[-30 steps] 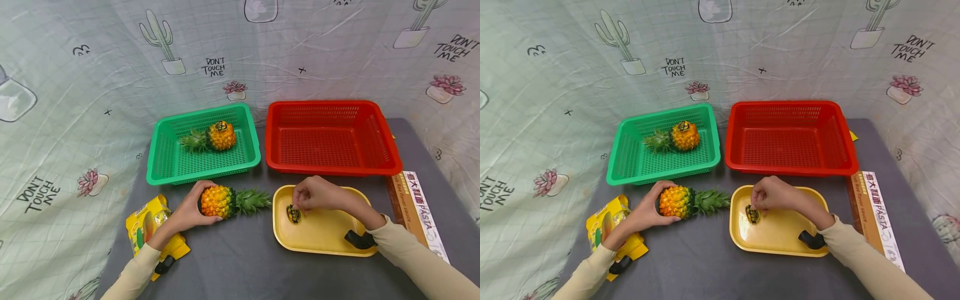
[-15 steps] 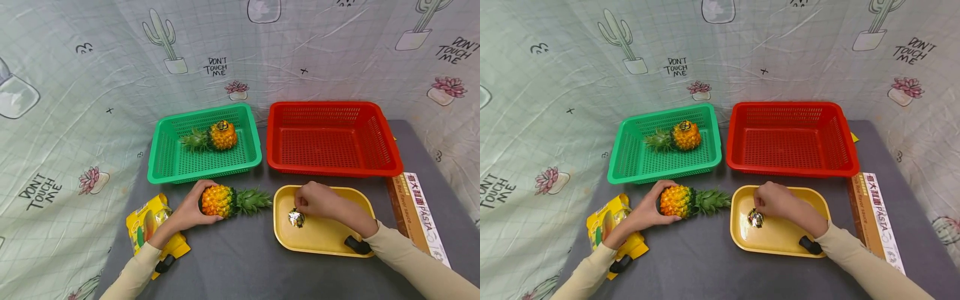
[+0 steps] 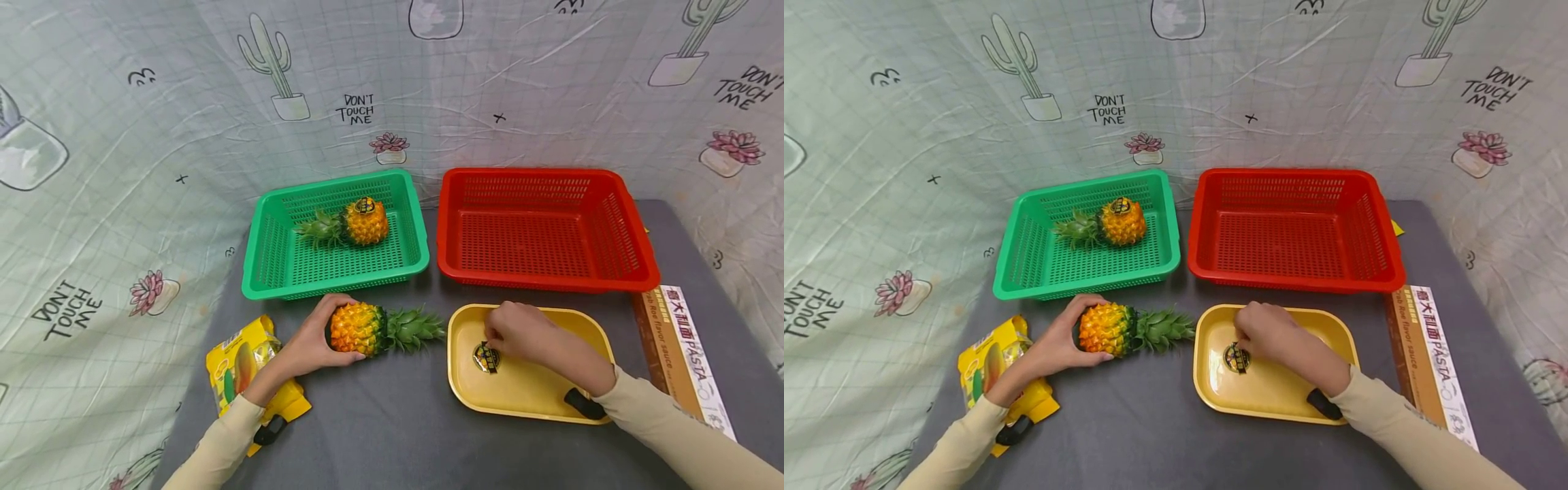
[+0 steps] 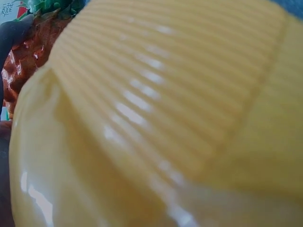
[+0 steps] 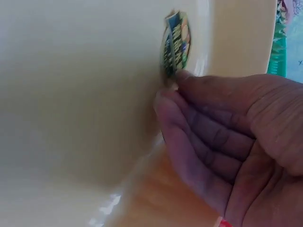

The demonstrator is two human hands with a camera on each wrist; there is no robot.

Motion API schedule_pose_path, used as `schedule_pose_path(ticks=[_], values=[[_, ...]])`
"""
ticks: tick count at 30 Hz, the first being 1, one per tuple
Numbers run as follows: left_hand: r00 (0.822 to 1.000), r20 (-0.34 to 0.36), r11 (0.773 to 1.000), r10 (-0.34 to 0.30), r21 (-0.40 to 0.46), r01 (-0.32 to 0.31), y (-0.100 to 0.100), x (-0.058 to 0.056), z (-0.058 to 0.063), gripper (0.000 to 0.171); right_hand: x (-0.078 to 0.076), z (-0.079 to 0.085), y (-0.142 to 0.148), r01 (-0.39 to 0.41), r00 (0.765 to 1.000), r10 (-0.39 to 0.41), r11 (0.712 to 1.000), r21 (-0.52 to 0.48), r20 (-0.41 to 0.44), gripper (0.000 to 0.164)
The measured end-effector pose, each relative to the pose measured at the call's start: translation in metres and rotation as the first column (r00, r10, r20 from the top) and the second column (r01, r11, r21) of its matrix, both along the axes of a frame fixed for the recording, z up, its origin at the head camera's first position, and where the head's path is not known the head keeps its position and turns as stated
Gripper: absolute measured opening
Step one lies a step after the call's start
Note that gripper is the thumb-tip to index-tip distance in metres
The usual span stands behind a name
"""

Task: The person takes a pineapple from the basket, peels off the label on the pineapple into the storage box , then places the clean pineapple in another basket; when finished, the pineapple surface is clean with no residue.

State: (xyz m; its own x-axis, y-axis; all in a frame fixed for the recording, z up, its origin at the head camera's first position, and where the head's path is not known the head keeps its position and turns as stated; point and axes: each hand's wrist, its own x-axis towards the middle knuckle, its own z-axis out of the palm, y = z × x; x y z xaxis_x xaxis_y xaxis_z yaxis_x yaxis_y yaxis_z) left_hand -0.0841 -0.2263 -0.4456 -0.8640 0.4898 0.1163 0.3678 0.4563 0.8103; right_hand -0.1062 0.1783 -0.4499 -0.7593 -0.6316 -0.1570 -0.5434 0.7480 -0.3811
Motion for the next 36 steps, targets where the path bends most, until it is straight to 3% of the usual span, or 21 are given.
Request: schedule_pose_path(ticks=[4,8,13,18,29,36], values=[[1.0,-0.014,1.0,-0.002,0.006,0.002,-0.006,-0.004,-0.017,0.084,0.007,0.016,-0.008,-0.048,0.997,0.043,0.996,-0.07,-0.064,0.04],[1.0,-0.008,1.0,0.0,-0.008,0.0,-0.014,-0.009,-0.032,0.087,0.008,0.04,-0.026,-0.117,0.986,0.088,0.97,-0.214,-0.138,0.03],[1.0,0.004,1.0,-0.005,-0.014,0.005,-0.017,-0.011,-0.036,0.084,0.002,0.058,-0.054,-0.171,0.974,0.118,0.943,-0.286,-0.192,0.012],[1.0,-0.006,1.0,-0.007,-0.022,0.007,-0.017,-0.011,-0.037,0.084,-0.002,0.058,-0.083,-0.194,0.966,0.134,0.941,-0.278,-0.221,0.009],[1.0,0.009,1.0,0.0,-0.004,0.0,-0.018,-0.009,-0.037,0.083,-0.01,0.038,-0.126,-0.27,0.919,0.182,0.937,-0.223,-0.35,0.051],[1.0,-0.005,1.0,0.017,-0.003,-0.017,-0.012,-0.007,-0.035,0.088,-0.014,0.025,-0.139,-0.178,0.951,0.136,0.976,-0.128,-0.278,0.092]])
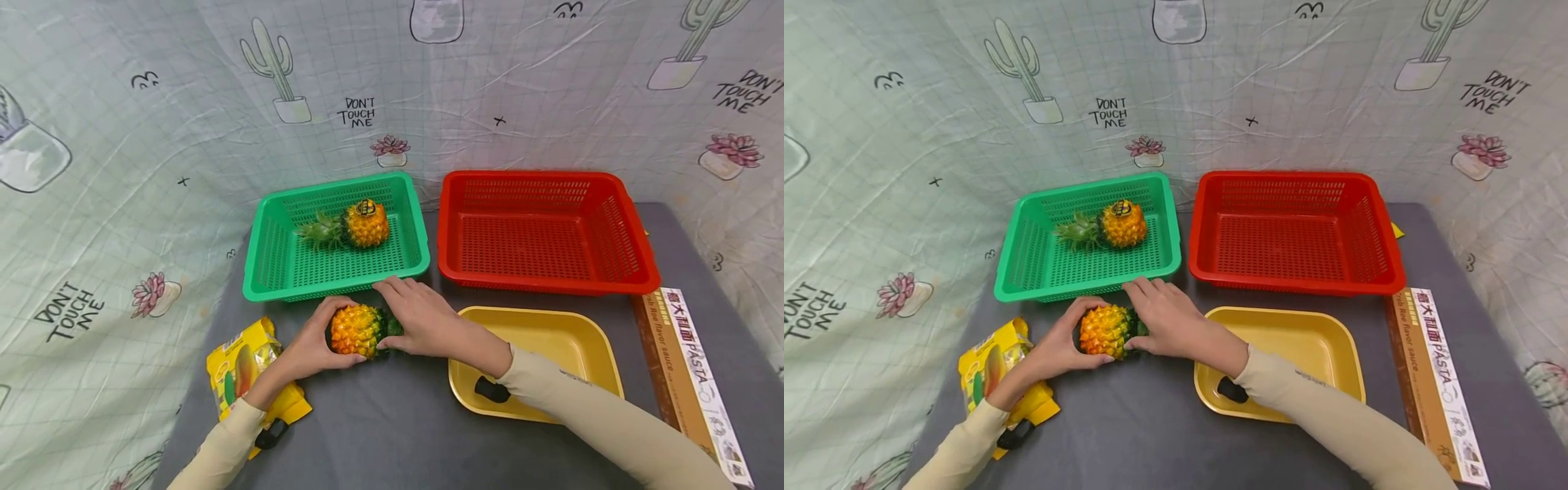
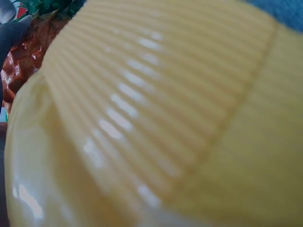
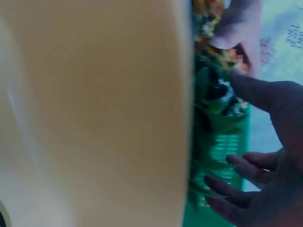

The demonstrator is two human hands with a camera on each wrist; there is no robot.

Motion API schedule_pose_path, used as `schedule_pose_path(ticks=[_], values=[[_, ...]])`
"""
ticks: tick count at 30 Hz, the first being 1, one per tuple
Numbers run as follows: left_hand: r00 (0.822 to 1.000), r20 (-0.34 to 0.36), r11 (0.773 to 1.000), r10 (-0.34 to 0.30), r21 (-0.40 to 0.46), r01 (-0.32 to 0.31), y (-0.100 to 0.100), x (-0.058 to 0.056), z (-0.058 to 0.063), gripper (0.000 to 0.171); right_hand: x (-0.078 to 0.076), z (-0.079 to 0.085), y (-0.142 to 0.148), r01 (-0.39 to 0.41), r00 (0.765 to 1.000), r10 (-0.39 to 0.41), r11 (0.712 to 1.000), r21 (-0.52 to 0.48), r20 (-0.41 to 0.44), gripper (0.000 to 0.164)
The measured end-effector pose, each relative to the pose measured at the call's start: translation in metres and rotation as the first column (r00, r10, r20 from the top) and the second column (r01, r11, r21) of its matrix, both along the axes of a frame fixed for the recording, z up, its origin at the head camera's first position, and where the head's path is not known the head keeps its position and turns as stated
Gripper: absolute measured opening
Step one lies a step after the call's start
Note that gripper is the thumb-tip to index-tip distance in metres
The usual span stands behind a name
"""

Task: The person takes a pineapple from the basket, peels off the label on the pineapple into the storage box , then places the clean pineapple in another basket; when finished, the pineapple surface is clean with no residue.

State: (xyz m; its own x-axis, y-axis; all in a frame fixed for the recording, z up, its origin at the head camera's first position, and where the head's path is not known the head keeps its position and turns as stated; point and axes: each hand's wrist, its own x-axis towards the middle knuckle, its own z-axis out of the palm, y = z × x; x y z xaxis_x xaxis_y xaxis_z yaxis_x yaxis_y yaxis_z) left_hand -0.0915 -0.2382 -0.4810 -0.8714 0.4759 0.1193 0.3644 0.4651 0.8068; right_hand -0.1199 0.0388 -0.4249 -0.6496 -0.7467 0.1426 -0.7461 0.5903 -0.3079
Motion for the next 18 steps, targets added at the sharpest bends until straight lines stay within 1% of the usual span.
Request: schedule_pose_path(ticks=[2,5,7,9,12,16,18], values=[[1.0,0.005,1.0,0.005,0.008,-0.005,0.003,0.002,0.007,0.087,0.0,-0.004,-0.002,0.017,0.999,-0.018,0.999,0.038,0.039,0.097],[1.0,0.019,1.0,0.007,0.012,-0.008,0.009,0.006,0.023,0.085,-0.001,-0.008,-0.003,0.011,0.995,-0.019,0.997,0.082,0.098,0.099],[1.0,0.016,1.0,0.006,0.002,-0.006,0.011,0.009,0.033,0.083,-0.002,-0.011,-0.004,0.0,0.991,-0.014,0.995,0.102,0.132,0.1],[1.0,0.009,1.0,0.005,-0.01,-0.005,0.012,0.01,0.039,0.082,-0.003,-0.014,-0.006,-0.01,0.988,-0.006,0.994,0.104,0.153,0.1],[1.0,-0.003,1.0,0.001,-0.019,-0.001,0.013,0.01,0.041,0.081,-0.003,-0.018,-0.008,-0.009,0.981,-0.006,0.997,0.075,0.193,0.1],[1.0,-0.001,1.0,0.001,-0.006,-0.001,0.013,0.011,0.04,0.081,-0.002,-0.023,-0.01,0.013,0.971,-0.015,1.0,0.01,0.237,0.097],[1.0,-0.004,1.0,0.002,-0.007,-0.002,0.009,0.007,0.027,0.083,-0.002,-0.025,-0.012,0.021,0.971,-0.019,1.0,-0.007,0.238,0.094]])
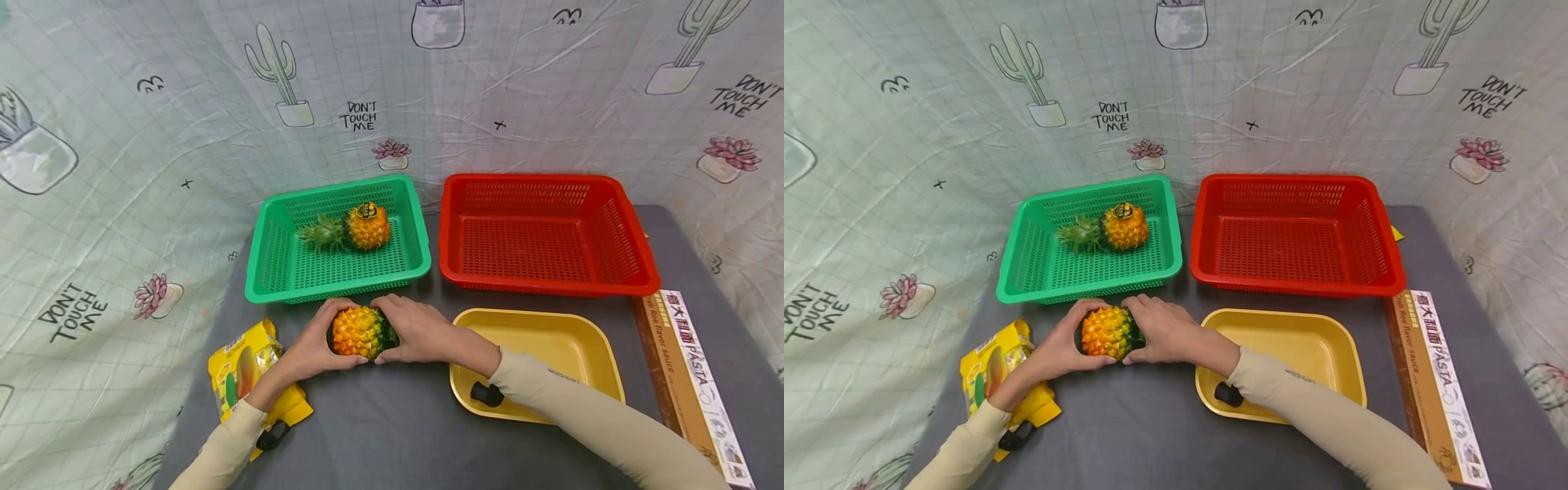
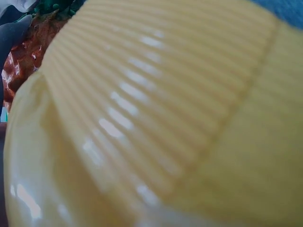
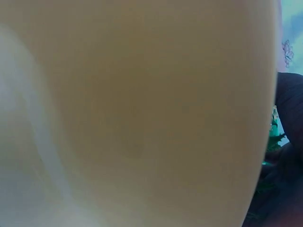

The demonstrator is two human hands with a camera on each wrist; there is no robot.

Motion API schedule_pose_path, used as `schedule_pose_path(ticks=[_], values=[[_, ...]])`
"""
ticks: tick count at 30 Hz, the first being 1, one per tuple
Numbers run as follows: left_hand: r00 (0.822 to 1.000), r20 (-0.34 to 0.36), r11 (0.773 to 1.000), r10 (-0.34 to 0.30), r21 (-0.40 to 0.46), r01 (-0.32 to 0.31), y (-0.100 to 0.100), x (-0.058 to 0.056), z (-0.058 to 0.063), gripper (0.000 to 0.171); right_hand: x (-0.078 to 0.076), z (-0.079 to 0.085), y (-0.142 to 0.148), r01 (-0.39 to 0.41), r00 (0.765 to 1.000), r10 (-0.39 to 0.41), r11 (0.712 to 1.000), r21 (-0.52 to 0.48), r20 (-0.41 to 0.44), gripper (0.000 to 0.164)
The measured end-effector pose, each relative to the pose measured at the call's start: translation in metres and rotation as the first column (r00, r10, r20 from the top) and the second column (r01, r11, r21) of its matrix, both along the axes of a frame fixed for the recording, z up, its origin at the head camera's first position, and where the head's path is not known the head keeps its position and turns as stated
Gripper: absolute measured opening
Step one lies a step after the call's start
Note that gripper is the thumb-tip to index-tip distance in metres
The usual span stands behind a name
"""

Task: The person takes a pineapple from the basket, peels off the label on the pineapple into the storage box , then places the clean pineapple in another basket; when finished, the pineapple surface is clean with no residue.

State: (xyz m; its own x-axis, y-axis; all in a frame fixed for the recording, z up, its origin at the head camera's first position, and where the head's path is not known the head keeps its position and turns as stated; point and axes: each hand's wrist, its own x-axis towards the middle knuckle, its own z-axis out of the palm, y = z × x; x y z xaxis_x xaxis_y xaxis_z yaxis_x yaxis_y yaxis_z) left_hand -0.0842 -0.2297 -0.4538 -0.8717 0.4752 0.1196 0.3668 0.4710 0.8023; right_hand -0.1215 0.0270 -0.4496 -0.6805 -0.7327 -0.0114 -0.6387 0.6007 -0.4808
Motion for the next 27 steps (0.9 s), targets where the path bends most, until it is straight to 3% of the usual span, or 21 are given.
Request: schedule_pose_path(ticks=[5,8,14,20,24,27], values=[[1.0,-0.009,1.0,0.008,-0.022,-0.008,-0.013,-0.008,-0.029,0.086,0.001,-0.002,-0.001,-0.001,1.0,0.001,1.0,-0.014,-0.021,0.088],[1.0,-0.019,0.999,-0.005,-0.042,0.004,-0.015,-0.006,-0.027,0.091,0.001,-0.003,-0.001,-0.015,1.0,0.014,0.999,-0.029,-0.023,0.085],[0.998,-0.057,0.995,-0.04,-0.091,0.034,-0.021,-0.005,-0.006,0.095,0.001,-0.004,0.0,-0.019,1.0,0.018,1.0,-0.025,-0.019,0.085],[0.989,-0.146,1.0,-0.006,-0.029,0.002,-0.03,-0.011,0.028,0.068,0.002,-0.004,0.001,-0.02,1.0,0.019,0.999,-0.031,-0.021,0.083],[0.957,-0.275,0.996,0.088,0.013,-0.087,-0.036,-0.019,0.043,0.061,0.002,-0.004,0.002,-0.017,1.0,0.017,0.999,-0.034,-0.015,0.083],[0.899,-0.383,0.977,0.213,0.092,-0.192,-0.042,-0.028,0.044,0.057,0.002,-0.005,0.001,-0.019,1.0,0.018,0.999,-0.03,-0.017,0.084]])
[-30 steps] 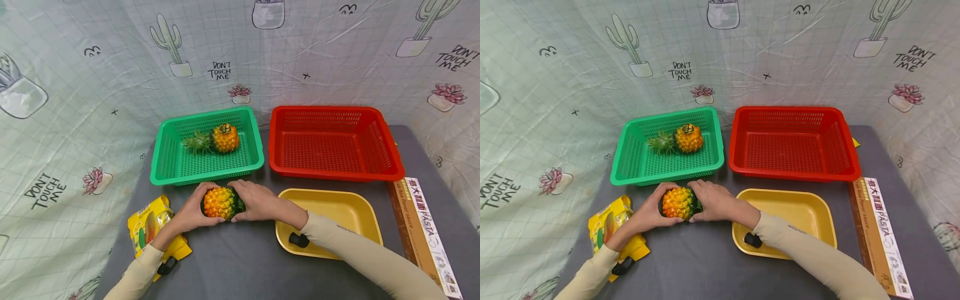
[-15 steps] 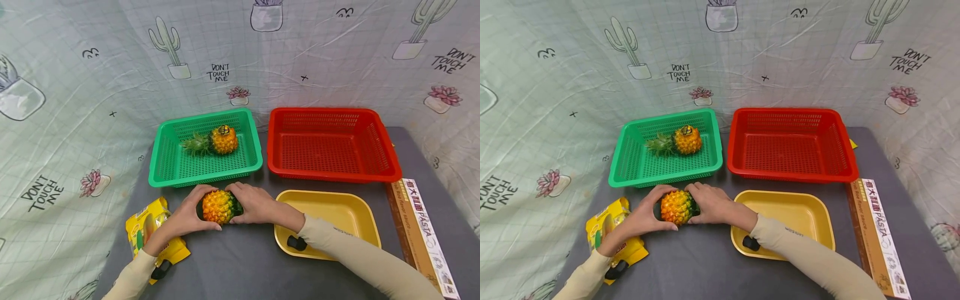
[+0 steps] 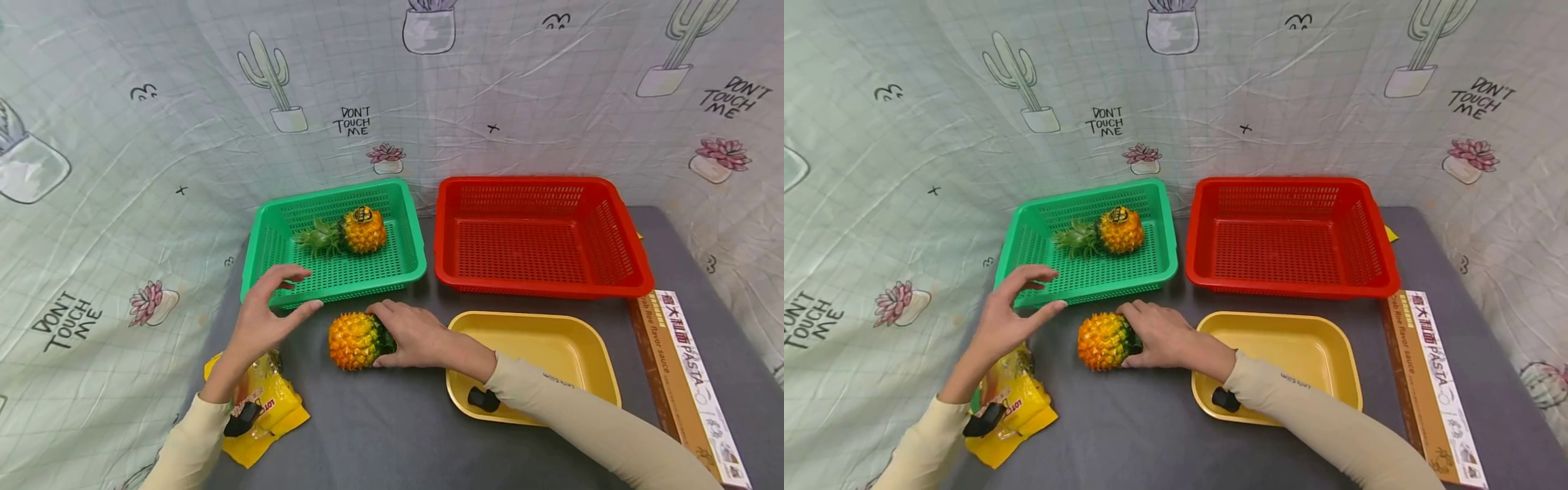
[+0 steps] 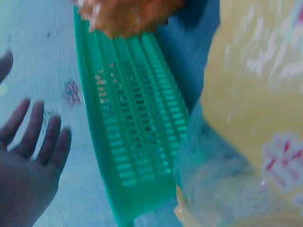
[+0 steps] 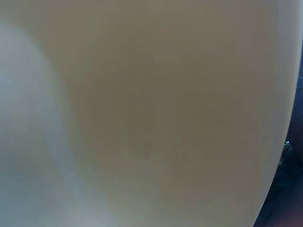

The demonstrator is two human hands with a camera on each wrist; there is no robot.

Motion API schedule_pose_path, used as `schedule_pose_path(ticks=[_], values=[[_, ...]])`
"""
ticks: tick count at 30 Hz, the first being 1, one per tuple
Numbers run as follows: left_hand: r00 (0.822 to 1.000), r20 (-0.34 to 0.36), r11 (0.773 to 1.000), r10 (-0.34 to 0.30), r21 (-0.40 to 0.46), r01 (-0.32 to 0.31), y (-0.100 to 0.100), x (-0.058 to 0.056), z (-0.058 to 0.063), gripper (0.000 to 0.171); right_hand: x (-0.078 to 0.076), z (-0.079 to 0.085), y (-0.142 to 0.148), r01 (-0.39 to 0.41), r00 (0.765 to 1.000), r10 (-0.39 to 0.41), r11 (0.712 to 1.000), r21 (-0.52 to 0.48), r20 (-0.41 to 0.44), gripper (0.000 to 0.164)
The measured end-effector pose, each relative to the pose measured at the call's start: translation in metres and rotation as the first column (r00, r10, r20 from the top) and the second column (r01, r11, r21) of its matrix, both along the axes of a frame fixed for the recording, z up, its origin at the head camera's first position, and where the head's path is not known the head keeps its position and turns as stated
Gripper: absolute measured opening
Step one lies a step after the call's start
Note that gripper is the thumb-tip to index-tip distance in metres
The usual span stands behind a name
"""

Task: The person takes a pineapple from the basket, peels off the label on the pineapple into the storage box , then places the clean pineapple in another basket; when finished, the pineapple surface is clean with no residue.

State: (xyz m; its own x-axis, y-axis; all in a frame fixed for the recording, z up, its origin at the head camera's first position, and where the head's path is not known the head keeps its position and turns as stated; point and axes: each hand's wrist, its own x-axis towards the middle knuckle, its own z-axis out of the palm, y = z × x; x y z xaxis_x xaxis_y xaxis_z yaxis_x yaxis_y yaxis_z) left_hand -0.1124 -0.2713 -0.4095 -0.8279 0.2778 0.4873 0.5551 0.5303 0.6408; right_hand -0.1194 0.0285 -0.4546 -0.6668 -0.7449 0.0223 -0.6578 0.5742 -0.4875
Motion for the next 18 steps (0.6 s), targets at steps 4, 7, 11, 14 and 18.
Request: schedule_pose_path(ticks=[4,7,11,14,18], values=[[0.972,-0.093,0.969,0.217,0.144,-0.202,-0.013,-0.015,-0.006,0.045,0.001,-0.001,-0.001,-0.005,1.0,0.005,1.0,-0.002,-0.003,0.084],[0.917,-0.031,0.9,0.399,0.206,-0.385,-0.024,-0.023,-0.009,0.038,0.001,-0.002,-0.001,-0.003,1.0,0.003,1.0,-0.007,-0.004,0.084],[0.816,0.193,0.805,0.545,0.153,-0.574,-0.036,-0.032,-0.006,0.047,0.001,-0.002,0.0,0.004,1.0,-0.004,1.0,-0.007,-0.012,0.085],[0.744,0.371,0.767,0.556,0.118,-0.631,-0.045,-0.04,-0.006,0.06,0.001,-0.002,0.001,0.005,1.0,-0.005,1.0,-0.005,-0.012,0.085],[0.666,0.565,0.74,0.487,0.137,-0.658,-0.057,-0.045,-0.009,0.07,0.0,-0.002,0.001,0.002,1.0,-0.002,1.0,-0.005,-0.007,0.085]])
